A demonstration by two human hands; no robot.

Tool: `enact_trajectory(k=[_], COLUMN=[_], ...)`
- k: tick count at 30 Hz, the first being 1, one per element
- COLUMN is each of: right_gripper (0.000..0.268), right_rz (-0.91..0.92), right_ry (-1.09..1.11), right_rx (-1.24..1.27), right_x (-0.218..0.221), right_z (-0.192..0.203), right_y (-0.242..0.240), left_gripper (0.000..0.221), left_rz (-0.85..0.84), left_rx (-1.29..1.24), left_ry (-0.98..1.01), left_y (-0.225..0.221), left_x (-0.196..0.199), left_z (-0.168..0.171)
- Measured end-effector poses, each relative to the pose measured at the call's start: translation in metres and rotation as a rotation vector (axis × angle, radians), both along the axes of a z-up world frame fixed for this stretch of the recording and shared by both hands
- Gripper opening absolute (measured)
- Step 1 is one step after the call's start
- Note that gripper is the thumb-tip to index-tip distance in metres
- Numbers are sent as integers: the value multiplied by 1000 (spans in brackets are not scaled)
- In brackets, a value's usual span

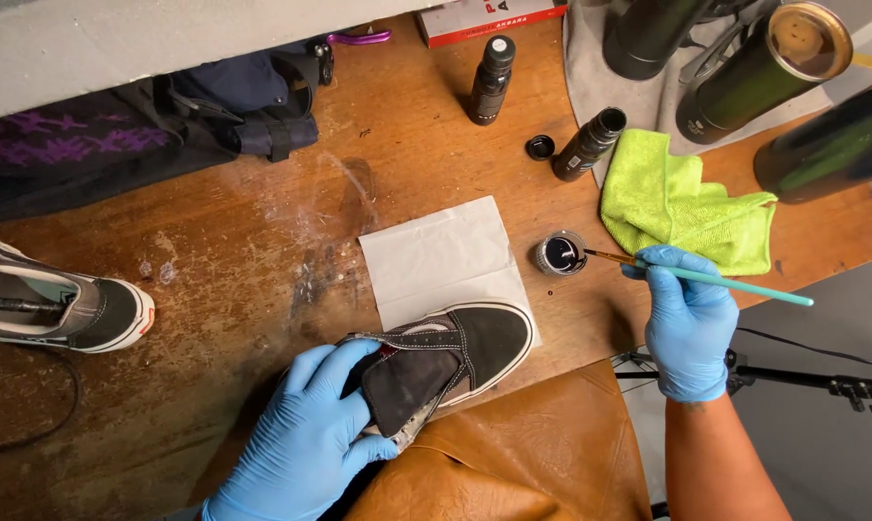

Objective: Detailing a black sneaker by applying black paint to its edges and surfaces with a small brush on a workbench.

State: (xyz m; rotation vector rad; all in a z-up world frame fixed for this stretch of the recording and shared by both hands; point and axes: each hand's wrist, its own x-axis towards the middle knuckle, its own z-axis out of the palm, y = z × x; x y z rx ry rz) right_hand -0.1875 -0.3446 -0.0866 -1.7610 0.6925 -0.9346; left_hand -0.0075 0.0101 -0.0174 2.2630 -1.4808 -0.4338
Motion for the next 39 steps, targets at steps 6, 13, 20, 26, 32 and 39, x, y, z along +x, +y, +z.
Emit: enact_trajectory(k=[6,13,20,26,32,39], right_gripper=[8,7,13,15,18,10], right_rz=[2,-72,-195,-37,198,232], right_ry=[36,32,-242,-422,-429,-77], right_rx=[15,86,652,911,886,592], right_x=[-6,-3,-9,-11,-15,13], right_z=[-5,5,9,11,7,37], right_y=[4,13,1,19,67,147], left_gripper=[71,79,78,70,54,59], left_rz=[-13,-8,7,-13,-20,-26], left_rx=[26,25,74,16,-18,-96], left_ry=[34,40,111,257,340,294], left_y=[-3,-1,-7,-10,-15,-11], left_x=[4,4,8,16,18,11], left_z=[2,-1,6,9,23,19])
